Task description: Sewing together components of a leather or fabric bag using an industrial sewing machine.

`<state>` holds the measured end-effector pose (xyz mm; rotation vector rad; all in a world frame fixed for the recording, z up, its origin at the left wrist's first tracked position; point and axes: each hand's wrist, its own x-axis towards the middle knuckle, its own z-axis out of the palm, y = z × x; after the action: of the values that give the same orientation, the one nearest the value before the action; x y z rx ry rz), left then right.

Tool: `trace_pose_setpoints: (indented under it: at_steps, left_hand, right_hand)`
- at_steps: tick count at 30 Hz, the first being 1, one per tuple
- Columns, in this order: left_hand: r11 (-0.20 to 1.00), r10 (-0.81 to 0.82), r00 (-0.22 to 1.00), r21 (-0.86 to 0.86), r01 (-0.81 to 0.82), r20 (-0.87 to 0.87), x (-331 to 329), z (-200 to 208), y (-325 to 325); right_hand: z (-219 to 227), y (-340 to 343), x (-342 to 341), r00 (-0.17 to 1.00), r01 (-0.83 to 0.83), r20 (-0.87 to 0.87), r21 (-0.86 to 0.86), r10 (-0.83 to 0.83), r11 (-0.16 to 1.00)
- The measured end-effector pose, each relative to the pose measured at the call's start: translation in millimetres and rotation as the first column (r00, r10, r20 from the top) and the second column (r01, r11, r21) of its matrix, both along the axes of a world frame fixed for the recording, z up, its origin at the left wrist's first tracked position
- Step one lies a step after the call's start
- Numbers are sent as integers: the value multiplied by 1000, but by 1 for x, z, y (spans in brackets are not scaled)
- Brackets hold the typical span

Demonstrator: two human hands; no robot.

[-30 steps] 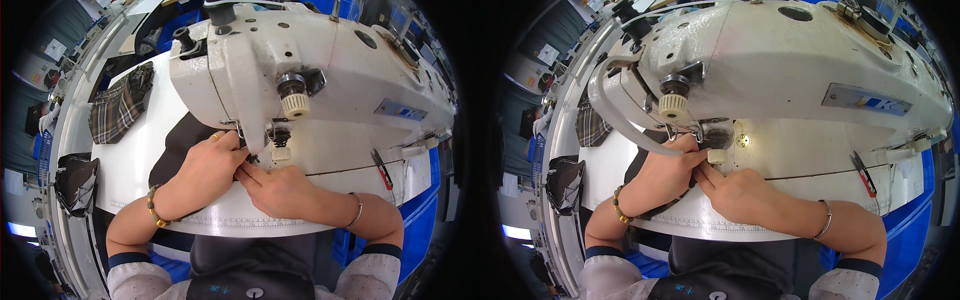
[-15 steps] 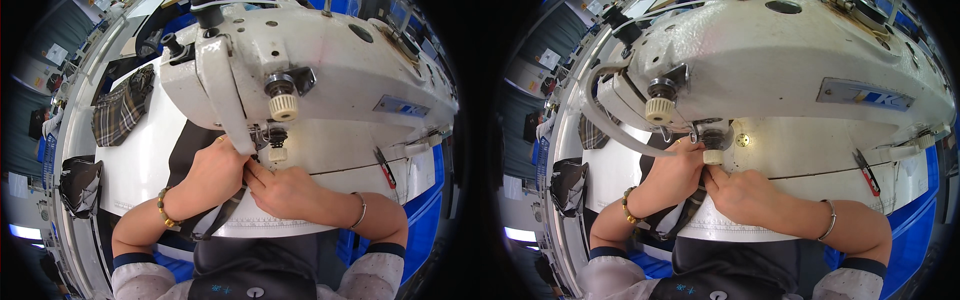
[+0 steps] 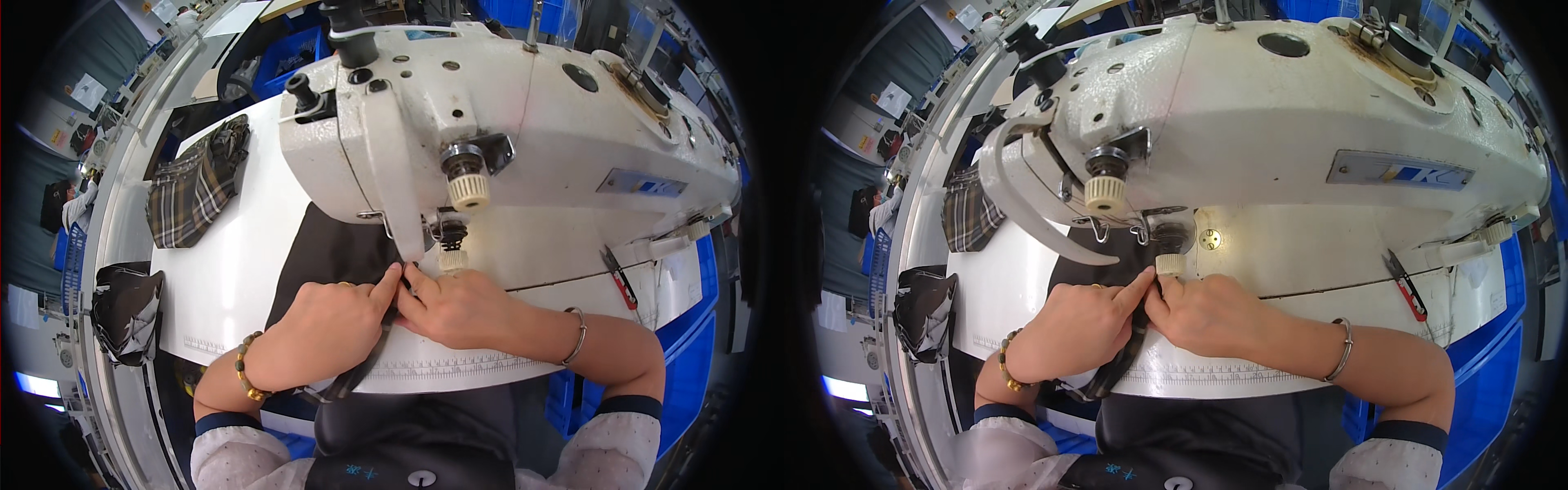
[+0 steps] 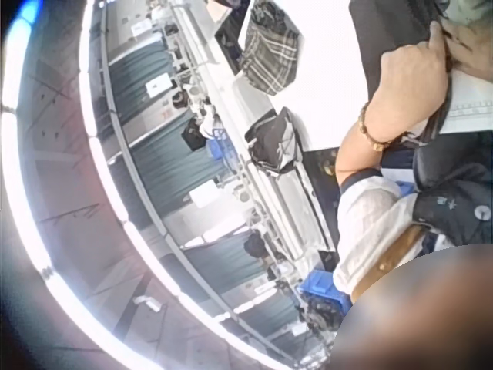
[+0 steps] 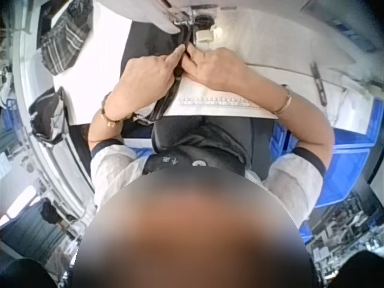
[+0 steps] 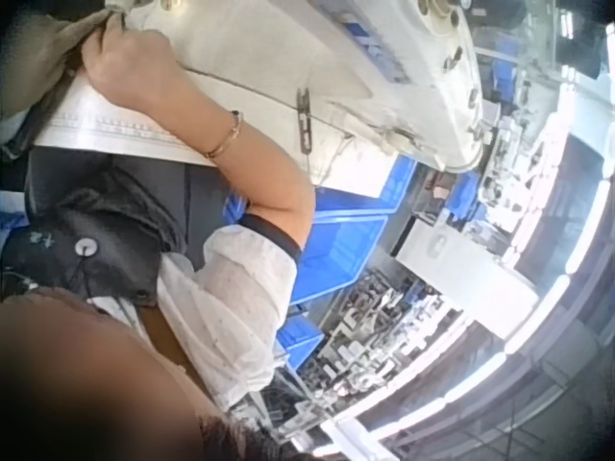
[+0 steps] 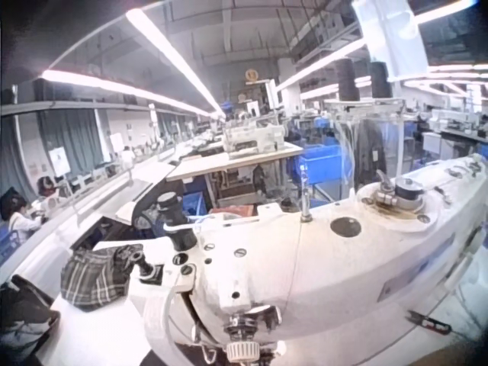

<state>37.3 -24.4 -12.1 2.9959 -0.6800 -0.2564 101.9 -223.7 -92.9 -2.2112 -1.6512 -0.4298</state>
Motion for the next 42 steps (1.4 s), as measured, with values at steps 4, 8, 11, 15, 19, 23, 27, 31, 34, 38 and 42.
trace_pose_setpoints:
  at_steps: [4, 8, 11, 15, 19, 23, 27, 31, 34, 38, 42]
  left_hand:
    - [975, -50, 989, -221, 18, -139, 10, 14, 13]
    - [964, -31, 987, -266, -12, -158, 6, 23, 8]
    - [971, -29, 985, -240, -13, -170, 2, 21, 6]
    - [961, -39, 992, -275, 5, -118, 1, 21, 6]
    - [953, -73, 993, -300, 44, -88, 0, 11, 2]
    - [978, -47, 983, -208, 9, -178, -5, 5, -5]
    - [977, -70, 992, -208, 46, -107, -9, -7, -13]
    - [985, -62, 997, -167, 52, -55, -12, -8, -16]
    - [993, -52, 995, -111, 42, -86, -12, -6, -14]
    - [989, -39, 999, -146, 35, -30, -6, -11, -16]
    - [993, -11, 1000, -120, 14, 22, 8, -18, -14]
  right_hand:
    - [-3, 3, 1, 957, -14, 289, 20, 8, 1000]
    - [-1, 10, 0, 934, -63, 356, 145, 7, 987]
    - [0, 8, -8, 927, -140, 369, 179, 65, 974]
    - [15, 3, -30, 902, -266, 408, 271, 140, 925]
    - [0, -1, -29, 934, -150, 339, 93, 110, 984]
    - [6, -4, -45, 909, -137, 403, 43, 108, 990]
    - [9, -7, -52, 926, -109, 365, 20, 95, 994]
    - [8, -8, -53, 929, -119, 352, 1, 111, 993]
    - [6, -8, -53, 924, -120, 367, 1, 111, 993]
    - [4, -6, -49, 927, -91, 367, 6, 82, 996]
    - [5, -4, -41, 933, -36, 358, -21, 41, 999]
